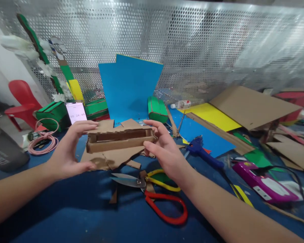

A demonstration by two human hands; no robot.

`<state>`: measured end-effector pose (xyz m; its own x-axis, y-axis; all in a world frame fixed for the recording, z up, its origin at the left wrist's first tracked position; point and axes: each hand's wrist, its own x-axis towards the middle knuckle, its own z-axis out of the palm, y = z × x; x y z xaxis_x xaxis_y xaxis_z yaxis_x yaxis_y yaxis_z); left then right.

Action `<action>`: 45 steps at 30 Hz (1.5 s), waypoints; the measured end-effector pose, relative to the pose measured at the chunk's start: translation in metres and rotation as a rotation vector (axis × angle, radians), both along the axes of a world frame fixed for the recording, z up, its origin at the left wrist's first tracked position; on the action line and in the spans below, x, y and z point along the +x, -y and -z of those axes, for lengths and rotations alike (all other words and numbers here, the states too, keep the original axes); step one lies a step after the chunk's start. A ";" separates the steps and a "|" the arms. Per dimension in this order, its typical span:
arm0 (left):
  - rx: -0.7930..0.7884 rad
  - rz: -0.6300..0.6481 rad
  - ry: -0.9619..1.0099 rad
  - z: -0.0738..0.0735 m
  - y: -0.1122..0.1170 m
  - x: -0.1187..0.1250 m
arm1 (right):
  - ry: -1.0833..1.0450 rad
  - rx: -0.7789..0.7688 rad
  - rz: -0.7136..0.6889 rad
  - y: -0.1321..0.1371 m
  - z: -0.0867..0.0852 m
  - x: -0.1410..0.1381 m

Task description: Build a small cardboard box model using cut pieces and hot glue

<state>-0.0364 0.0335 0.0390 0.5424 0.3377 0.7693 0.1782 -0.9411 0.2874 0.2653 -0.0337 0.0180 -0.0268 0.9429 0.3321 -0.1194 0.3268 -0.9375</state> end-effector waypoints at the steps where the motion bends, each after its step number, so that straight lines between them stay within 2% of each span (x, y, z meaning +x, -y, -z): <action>1: -0.009 0.011 0.014 0.004 0.000 0.000 | -0.021 -0.030 -0.030 -0.001 0.000 0.001; 6: -0.092 0.051 0.112 0.007 0.010 0.002 | -0.078 -0.163 -0.153 -0.006 0.010 0.001; 13: -0.071 -0.005 0.055 0.000 0.018 0.006 | -0.032 -0.235 -0.158 -0.017 0.027 0.005; 20: -0.070 -0.056 0.025 -0.004 0.024 0.006 | -0.080 -0.296 -0.180 -0.014 0.027 0.004; 28: -0.023 -0.016 0.074 -0.005 0.021 0.006 | -0.008 -0.235 -0.170 -0.015 0.028 0.006; 33: -0.039 -0.001 0.108 -0.003 0.018 0.007 | -0.029 -0.235 -0.216 -0.017 0.029 0.006; 41: -0.249 -0.018 0.191 0.008 0.009 0.005 | -0.042 -0.234 -0.150 -0.017 0.023 0.003; 45: -0.402 0.057 0.223 0.009 0.002 0.004 | -0.017 -0.204 -0.114 -0.015 0.013 0.005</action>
